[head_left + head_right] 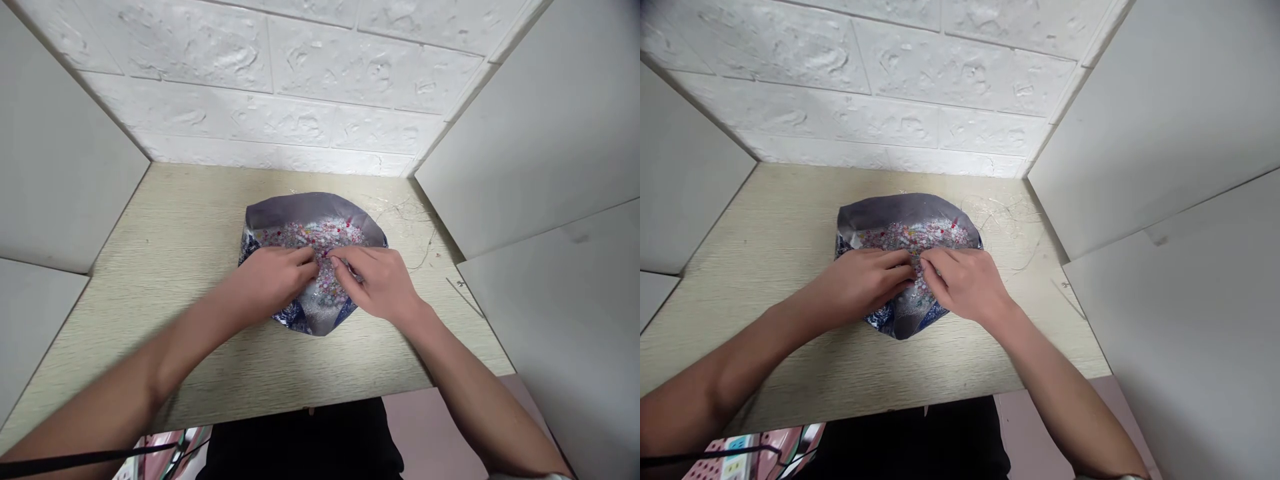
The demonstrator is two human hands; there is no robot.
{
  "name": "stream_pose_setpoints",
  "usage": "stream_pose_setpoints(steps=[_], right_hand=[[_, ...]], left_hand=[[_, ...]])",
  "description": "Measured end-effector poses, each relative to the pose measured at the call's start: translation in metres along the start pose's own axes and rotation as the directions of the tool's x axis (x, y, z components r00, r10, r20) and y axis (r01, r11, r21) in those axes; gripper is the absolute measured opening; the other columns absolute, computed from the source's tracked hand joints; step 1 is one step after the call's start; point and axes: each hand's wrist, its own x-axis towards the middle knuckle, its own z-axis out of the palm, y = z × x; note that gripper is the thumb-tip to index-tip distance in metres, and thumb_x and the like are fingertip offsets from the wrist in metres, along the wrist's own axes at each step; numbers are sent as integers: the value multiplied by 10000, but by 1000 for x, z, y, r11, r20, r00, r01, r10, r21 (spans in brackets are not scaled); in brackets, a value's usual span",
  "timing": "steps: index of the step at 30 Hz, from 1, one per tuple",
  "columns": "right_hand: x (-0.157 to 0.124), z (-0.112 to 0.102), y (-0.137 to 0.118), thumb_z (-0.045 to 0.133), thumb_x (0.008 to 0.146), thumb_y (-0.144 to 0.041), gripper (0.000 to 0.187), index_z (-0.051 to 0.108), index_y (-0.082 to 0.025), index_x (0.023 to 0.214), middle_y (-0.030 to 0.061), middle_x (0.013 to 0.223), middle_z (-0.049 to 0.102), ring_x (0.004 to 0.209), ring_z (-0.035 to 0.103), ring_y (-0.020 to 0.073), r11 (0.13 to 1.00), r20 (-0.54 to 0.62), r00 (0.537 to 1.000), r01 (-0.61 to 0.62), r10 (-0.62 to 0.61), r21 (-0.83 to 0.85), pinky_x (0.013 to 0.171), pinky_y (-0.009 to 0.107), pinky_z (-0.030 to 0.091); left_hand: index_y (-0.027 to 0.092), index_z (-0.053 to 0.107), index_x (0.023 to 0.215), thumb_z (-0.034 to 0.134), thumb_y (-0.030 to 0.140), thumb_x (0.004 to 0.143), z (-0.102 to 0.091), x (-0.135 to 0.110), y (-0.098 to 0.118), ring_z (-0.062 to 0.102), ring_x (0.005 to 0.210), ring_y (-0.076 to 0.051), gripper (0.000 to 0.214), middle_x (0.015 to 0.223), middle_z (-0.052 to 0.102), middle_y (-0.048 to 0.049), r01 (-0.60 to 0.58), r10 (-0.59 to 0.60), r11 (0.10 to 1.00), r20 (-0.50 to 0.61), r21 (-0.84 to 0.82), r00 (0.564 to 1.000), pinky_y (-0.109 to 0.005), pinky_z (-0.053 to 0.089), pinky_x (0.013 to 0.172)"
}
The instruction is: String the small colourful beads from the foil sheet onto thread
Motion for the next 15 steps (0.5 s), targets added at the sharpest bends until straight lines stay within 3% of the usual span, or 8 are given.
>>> stream_pose_setpoints(steps=[6,11,15], right_hand=[[-1,-1,0,494,900,-186,156,649,-191,911,-12,760,724,603,635,107,998,-123,992,-32,39,51,559,237,466],[-1,1,-2,520,872,-161,116,632,-186,851,-18,707,700,581,604,97,999,-178,984,-3,9,37,555,228,464],[0,1,-3,535,850,-158,103,623,-186,805,-42,607,637,513,542,82,1000,-198,980,15,-11,18,526,220,441]], left_hand=[[167,640,949,438,228,949,-4,2,-4,640,789,-155,211,890,652,-39,159,-196,932,-83,-326,977,-259,481,683],[169,663,905,548,193,895,-6,3,-1,648,772,-130,118,863,687,-16,174,-322,814,-181,-555,929,-232,498,689],[186,685,886,593,189,867,-5,4,1,663,771,-127,94,857,715,-3,199,-412,730,-189,-653,891,-235,519,690]])
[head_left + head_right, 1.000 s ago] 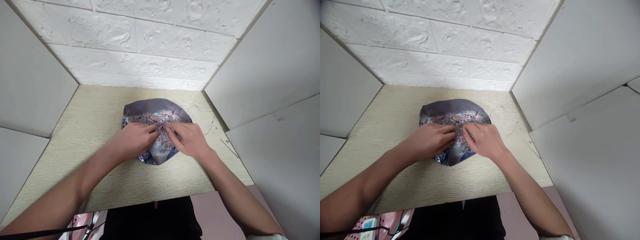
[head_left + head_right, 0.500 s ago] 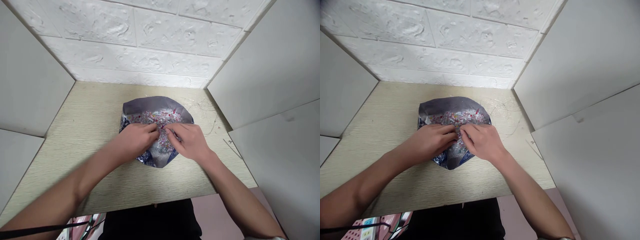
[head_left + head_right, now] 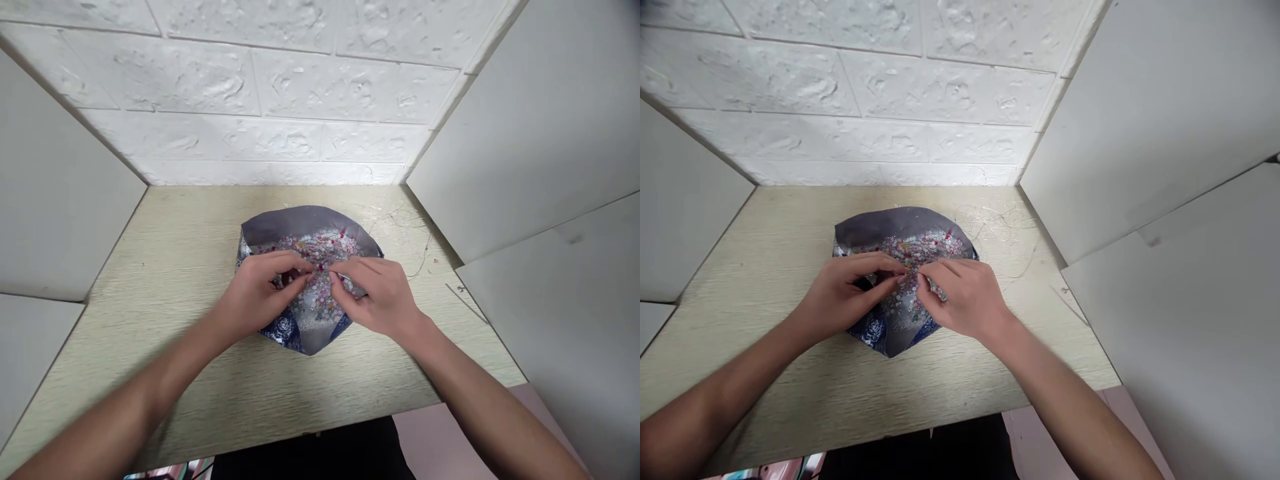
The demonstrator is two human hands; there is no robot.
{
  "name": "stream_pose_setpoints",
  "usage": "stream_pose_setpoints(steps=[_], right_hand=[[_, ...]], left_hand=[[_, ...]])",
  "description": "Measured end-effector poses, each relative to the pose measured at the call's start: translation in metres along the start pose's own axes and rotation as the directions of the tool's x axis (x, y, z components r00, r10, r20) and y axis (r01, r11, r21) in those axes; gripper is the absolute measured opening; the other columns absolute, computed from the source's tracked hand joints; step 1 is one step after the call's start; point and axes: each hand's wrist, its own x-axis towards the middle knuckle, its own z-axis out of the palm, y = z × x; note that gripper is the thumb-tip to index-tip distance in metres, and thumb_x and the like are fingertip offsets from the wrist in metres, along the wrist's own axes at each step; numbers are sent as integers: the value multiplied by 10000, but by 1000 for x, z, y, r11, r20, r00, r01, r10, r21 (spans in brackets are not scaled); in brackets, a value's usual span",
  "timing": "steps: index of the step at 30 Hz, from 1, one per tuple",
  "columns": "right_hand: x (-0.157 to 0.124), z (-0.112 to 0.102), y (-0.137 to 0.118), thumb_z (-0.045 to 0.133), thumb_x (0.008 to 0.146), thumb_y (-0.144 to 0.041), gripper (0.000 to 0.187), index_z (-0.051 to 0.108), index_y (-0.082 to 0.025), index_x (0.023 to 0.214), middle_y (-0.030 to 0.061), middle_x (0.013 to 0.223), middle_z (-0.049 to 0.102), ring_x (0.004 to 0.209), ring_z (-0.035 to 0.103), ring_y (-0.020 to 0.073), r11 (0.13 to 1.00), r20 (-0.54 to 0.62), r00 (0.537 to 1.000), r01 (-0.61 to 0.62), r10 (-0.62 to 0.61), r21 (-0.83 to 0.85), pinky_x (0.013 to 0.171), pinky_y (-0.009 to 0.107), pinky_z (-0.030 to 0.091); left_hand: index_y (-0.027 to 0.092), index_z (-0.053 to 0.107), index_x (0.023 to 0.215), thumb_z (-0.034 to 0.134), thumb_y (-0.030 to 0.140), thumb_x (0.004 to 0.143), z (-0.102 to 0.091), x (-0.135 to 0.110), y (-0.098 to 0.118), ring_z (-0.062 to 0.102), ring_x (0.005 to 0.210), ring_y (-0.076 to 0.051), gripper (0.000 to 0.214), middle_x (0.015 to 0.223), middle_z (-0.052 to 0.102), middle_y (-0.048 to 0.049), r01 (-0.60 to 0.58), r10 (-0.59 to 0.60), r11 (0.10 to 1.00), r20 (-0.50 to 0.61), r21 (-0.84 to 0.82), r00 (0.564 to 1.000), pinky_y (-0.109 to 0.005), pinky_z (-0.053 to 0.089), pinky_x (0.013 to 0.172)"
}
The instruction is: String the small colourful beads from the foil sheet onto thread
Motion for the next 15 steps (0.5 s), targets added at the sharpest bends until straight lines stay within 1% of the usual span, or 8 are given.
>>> stream_pose_setpoints(steps=[3,7,10,15], right_hand=[[0,0,0,527,850,-168,117,617,-195,780,-51,583,616,497,523,79,1000,-7,1000,10,-10,-9,517,219,430],[0,-1,0,542,843,-168,105,620,-185,774,-47,594,625,506,527,77,999,-17,999,32,-32,-18,525,218,427],[0,-1,0,555,841,-174,96,627,-178,777,-45,607,638,512,534,77,998,-20,998,54,-54,-26,522,220,419],[0,1,-2,537,856,-192,127,634,-184,774,-50,605,639,510,541,73,998,-11,998,63,-63,-21,517,213,411]], left_hand=[[193,689,900,609,190,858,1,0,1,673,824,-143,91,900,727,-14,17,-19,999,-23,-47,1000,-265,542,734],[183,695,885,627,156,849,2,2,1,669,879,-137,81,936,722,-25,-64,59,994,-62,-89,996,-271,538,812],[186,701,906,639,135,843,3,2,1,665,874,-126,103,930,718,-19,-89,79,989,-87,-117,993,-251,533,805],[191,714,885,656,135,829,3,1,0,669,848,-132,98,904,720,-15,-83,66,982,-103,-169,993,-241,533,769]])
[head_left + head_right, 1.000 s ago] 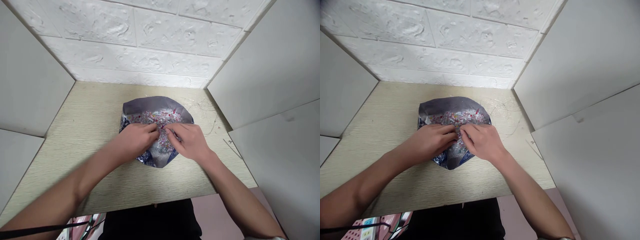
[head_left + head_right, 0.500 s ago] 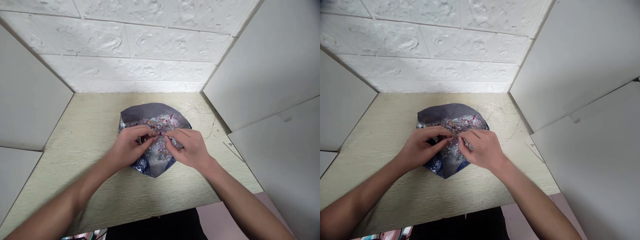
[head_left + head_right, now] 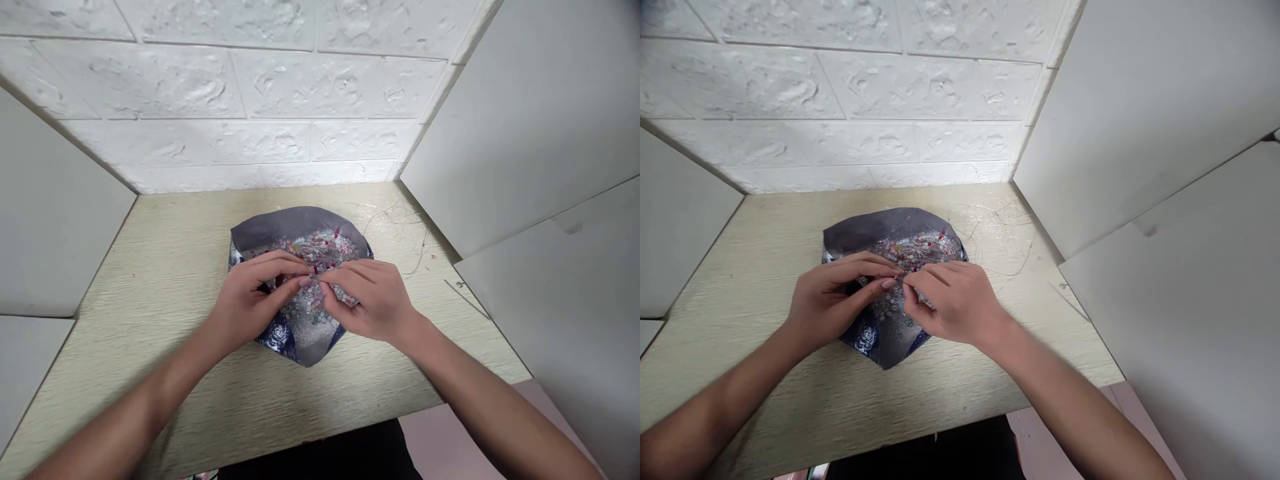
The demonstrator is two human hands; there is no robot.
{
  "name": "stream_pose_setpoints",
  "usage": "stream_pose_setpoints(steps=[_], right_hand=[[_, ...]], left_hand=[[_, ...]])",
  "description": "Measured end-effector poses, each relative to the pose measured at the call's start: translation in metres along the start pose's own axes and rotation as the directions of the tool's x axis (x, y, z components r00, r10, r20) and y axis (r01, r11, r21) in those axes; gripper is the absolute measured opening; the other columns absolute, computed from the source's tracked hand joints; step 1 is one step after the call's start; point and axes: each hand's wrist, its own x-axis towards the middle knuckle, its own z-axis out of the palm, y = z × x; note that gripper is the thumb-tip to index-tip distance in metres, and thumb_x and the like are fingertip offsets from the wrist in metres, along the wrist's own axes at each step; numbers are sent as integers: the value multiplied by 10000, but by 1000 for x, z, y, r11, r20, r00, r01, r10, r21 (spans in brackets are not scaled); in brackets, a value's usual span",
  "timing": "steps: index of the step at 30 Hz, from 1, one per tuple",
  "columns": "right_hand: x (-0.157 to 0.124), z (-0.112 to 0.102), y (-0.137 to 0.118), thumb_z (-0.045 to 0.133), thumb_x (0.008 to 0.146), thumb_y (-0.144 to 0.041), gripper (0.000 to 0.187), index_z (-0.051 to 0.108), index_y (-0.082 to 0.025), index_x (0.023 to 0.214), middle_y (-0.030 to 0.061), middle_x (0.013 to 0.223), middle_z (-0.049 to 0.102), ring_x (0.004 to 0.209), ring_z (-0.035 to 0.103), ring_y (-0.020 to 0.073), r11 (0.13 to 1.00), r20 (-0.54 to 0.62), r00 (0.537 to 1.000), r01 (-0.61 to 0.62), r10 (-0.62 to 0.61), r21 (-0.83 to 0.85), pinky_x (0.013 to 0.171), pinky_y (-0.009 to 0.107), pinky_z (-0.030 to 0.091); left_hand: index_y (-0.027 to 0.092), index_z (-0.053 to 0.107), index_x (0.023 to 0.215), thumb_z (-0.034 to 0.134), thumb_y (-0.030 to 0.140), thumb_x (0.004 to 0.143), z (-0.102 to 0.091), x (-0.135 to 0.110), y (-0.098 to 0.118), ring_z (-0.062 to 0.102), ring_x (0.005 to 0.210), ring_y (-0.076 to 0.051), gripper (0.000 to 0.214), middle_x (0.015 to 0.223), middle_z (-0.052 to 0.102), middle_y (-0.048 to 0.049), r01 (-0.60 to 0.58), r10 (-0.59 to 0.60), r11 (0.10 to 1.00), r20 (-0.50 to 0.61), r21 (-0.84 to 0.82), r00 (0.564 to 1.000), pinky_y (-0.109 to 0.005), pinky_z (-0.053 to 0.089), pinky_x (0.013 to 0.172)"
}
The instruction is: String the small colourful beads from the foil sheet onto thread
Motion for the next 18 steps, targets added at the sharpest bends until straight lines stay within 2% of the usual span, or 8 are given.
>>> stream_pose_setpoints(steps=[10,18], right_hand=[[0,2,-1,523,852,-195,134,632,-179,775,-45,611,641,527,558,83,999,27,1000,-12,11,34,528,218,418],[-1,3,-1,538,881,-252,143,630,-164,815,-37,631,656,536,571,85,997,33,999,-34,32,68,522,219,412]], left_hand=[[172,707,876,676,116,799,1,1,0,665,820,-132,101,886,714,-28,-23,25,998,37,-52,999,-226,528,746],[162,717,877,657,99,805,-1,0,2,681,801,-123,112,894,727,-41,-125,124,989,18,78,992,-206,539,738]])
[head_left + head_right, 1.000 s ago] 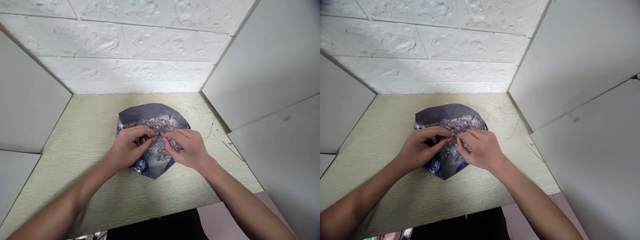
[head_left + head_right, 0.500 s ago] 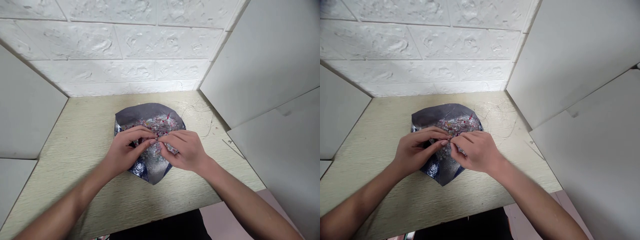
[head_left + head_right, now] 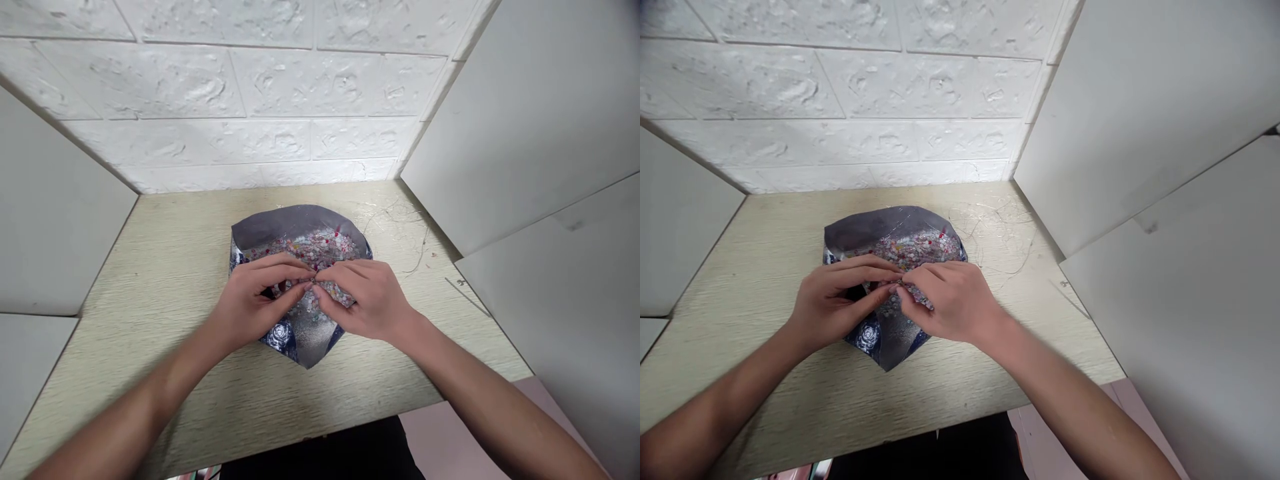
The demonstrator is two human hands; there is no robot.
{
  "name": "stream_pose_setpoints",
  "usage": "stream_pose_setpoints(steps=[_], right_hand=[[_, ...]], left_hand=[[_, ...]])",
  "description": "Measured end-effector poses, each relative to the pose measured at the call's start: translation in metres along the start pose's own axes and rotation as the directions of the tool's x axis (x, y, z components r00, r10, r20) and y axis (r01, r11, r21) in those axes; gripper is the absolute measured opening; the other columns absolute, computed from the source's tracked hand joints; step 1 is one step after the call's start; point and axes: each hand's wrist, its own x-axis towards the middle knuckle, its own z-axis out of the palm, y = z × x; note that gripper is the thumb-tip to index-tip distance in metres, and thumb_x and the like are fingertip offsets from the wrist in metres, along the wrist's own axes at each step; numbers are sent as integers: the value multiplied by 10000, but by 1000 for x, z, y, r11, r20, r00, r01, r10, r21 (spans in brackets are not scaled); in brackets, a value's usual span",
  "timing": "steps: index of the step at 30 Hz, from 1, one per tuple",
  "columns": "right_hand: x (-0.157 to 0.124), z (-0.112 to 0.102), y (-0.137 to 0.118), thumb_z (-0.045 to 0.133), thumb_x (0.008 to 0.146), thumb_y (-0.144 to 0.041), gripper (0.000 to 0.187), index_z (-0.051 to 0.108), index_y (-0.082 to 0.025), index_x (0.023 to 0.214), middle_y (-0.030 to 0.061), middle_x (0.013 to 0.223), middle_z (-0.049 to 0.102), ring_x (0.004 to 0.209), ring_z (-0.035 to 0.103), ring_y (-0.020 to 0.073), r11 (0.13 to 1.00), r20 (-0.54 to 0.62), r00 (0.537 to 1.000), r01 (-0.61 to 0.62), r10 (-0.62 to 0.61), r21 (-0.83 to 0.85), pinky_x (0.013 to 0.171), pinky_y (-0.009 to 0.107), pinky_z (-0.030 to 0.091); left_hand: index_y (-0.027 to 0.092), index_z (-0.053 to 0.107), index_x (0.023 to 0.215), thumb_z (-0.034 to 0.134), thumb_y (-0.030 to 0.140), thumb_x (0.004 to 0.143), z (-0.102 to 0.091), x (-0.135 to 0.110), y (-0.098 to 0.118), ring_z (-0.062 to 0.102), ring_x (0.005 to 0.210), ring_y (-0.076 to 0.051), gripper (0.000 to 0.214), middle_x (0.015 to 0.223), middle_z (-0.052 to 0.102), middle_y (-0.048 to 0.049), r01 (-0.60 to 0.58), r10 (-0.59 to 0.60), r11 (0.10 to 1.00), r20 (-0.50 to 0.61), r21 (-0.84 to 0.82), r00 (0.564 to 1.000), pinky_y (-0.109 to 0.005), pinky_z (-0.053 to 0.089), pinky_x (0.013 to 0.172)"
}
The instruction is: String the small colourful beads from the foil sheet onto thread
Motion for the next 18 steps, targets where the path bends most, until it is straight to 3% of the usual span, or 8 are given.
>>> stream_pose_setpoints(steps=[7,13,18], right_hand=[[-1,1,3,496,942,-239,157,628,-162,906,-31,711,691,569,588,76,999,67,998,-15,12,48,544,213,412],[-2,1,2,565,886,-188,73,631,-180,917,-56,676,695,518,575,49,998,-44,999,-21,24,59,508,184,398],[-2,0,0,601,825,-155,67,627,-209,854,-93,574,643,457,530,34,997,-130,991,-23,32,67,481,170,374]], left_hand=[[173,727,895,660,95,798,1,0,1,683,815,-133,141,912,730,-43,20,-19,1000,-37,8,999,-226,546,743],[199,734,888,674,128,797,0,-2,-1,673,834,-161,130,902,727,-43,157,-171,974,-74,-160,983,-269,540,722],[203,755,846,683,210,802,-1,1,3,660,753,-153,85,881,725,-52,293,-331,899,-67,-325,941,-263,534,646]])
